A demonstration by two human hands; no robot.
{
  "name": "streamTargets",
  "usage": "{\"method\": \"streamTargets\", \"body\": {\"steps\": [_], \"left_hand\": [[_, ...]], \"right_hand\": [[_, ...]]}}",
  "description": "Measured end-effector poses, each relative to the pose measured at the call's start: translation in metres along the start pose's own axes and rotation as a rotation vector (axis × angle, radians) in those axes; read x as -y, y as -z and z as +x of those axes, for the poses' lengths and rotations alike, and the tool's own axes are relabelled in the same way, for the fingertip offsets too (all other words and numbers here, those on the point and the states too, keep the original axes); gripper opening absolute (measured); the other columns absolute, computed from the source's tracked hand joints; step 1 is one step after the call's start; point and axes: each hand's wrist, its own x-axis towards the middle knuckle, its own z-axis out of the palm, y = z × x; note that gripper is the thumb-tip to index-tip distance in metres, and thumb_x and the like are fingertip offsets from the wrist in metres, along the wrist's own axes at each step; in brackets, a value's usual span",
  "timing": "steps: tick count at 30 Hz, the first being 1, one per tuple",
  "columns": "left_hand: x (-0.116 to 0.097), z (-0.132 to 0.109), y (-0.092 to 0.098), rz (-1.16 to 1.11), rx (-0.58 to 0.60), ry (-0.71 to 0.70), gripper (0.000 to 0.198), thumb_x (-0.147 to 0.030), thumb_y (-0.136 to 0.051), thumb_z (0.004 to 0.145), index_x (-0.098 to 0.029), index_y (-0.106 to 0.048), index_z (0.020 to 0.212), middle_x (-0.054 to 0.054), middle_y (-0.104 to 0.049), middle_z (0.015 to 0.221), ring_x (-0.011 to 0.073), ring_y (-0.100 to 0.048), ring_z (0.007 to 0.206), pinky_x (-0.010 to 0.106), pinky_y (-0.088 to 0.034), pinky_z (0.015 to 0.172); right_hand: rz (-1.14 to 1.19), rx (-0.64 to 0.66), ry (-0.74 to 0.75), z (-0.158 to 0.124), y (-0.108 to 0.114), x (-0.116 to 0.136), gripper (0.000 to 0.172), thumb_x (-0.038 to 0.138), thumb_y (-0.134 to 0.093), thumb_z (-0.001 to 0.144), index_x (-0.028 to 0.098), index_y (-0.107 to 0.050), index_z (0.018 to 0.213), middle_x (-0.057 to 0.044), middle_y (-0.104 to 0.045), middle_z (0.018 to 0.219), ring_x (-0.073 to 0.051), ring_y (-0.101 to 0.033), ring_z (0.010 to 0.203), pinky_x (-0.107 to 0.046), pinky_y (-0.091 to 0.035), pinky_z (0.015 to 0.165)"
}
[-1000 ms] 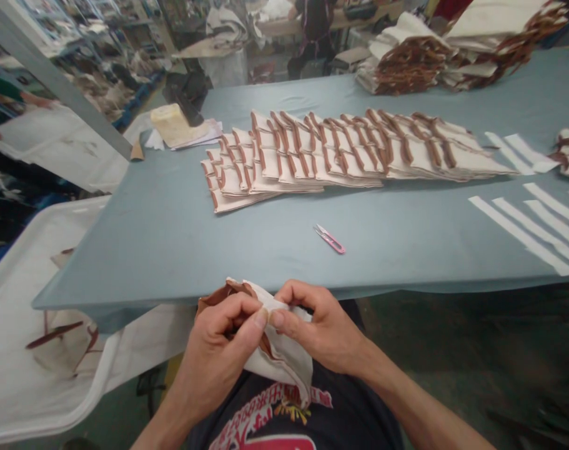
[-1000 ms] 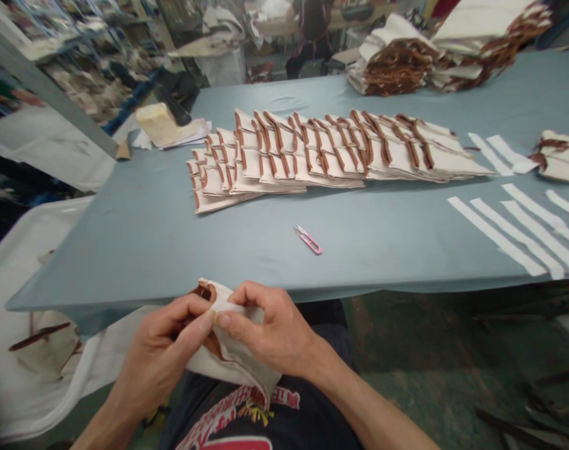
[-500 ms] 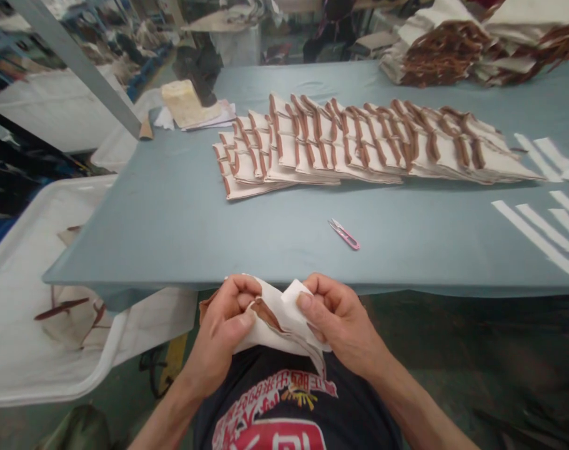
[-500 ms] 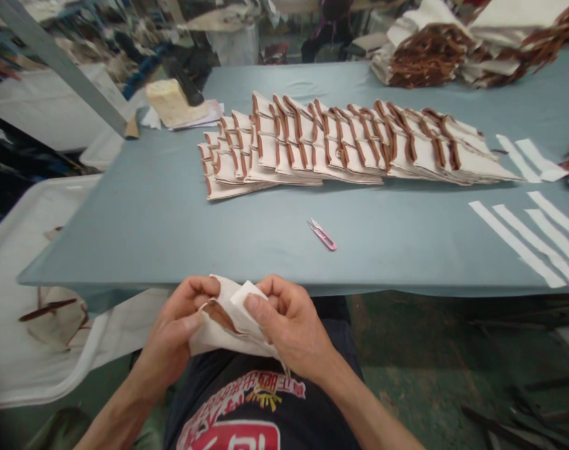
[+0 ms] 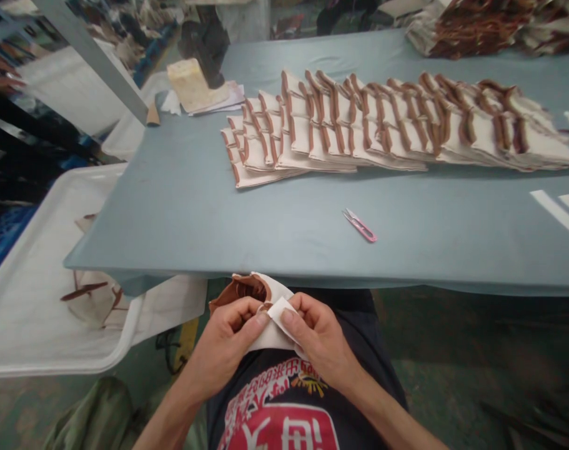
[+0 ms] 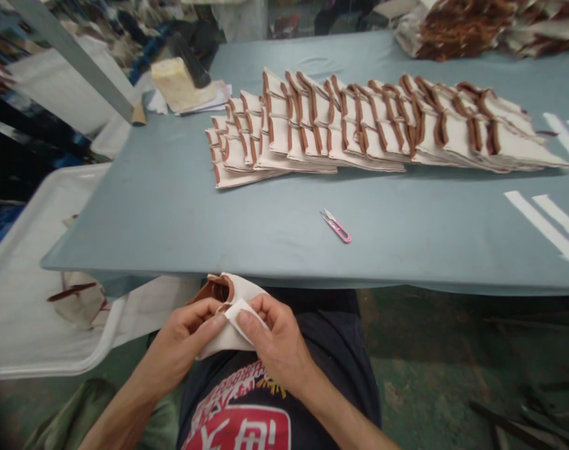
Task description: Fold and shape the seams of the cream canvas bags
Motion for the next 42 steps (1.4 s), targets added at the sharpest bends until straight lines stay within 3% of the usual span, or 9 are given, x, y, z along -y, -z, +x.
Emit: {"method": "streamTargets", "body": {"steps": [8,19,26,33,37,42], "left_hand": [[-0.01,-0.005,0.002,0.192,-0.017,-0.172,0.038,-0.046,-0.056,0.102,-0.016,-0.075,0.09,0.002,-0.066,0.079,0.016,-0.052,0.069,0.024,-0.04,0.062],[-0.017,-0.006,0.001,0.183,-0.053,-0.257,0.038,-0.042,-0.055,0.101,-0.015,-0.078,0.086,0.002,-0.063,0.071,0.0146,-0.049,0.061,0.024,-0.036,0.054],[-0.013,-0.005,0.007,0.153,-0.043,-0.274,0.038,-0.042,-0.055,0.101,-0.016,-0.08,0.09,0.002,-0.067,0.074,0.0153,-0.05,0.062,0.024,-0.037,0.055],[0.005,0.0,0.013,0.114,-0.09,-0.264,0.039,-0.043,-0.053,0.103,-0.015,-0.079,0.097,0.005,-0.07,0.083,0.0194,-0.054,0.073,0.026,-0.042,0.065],[0.011,0.003,0.013,0.031,-0.123,-0.233,0.035,-0.041,-0.055,0.1,-0.015,-0.078,0.091,0.004,-0.067,0.08,0.0192,-0.051,0.072,0.026,-0.042,0.063],[0.012,0.007,0.013,-0.101,-0.067,-0.218,0.031,-0.037,-0.057,0.098,-0.016,-0.072,0.081,0.002,-0.06,0.078,0.0172,-0.046,0.071,0.024,-0.041,0.063]], "right_hand": [[-0.353,-0.094,0.099,-0.008,-0.002,0.023,0.038,0.053,-0.063,0.092,0.019,-0.056,0.074,0.004,-0.051,0.064,-0.012,-0.041,0.06,-0.025,-0.033,0.057],[-0.399,-0.108,0.066,-0.004,-0.009,0.039,0.033,0.048,-0.061,0.087,0.021,-0.051,0.071,0.005,-0.049,0.064,-0.011,-0.04,0.059,-0.024,-0.032,0.054],[-0.428,-0.138,0.071,-0.002,-0.016,0.042,0.032,0.047,-0.061,0.085,0.022,-0.049,0.069,0.006,-0.048,0.061,-0.01,-0.04,0.056,-0.024,-0.03,0.052],[-0.602,-0.185,0.131,0.005,-0.022,0.038,0.031,0.045,-0.061,0.087,0.023,-0.051,0.068,0.005,-0.053,0.061,-0.012,-0.044,0.057,-0.025,-0.03,0.054],[-0.665,-0.198,0.145,0.007,-0.023,0.04,0.031,0.044,-0.061,0.086,0.023,-0.049,0.067,0.005,-0.052,0.058,-0.012,-0.044,0.055,-0.026,-0.029,0.055],[-0.724,-0.185,0.156,0.006,-0.023,0.041,0.03,0.041,-0.061,0.088,0.023,-0.049,0.068,0.006,-0.051,0.059,-0.012,-0.044,0.055,-0.027,-0.027,0.056]]}}
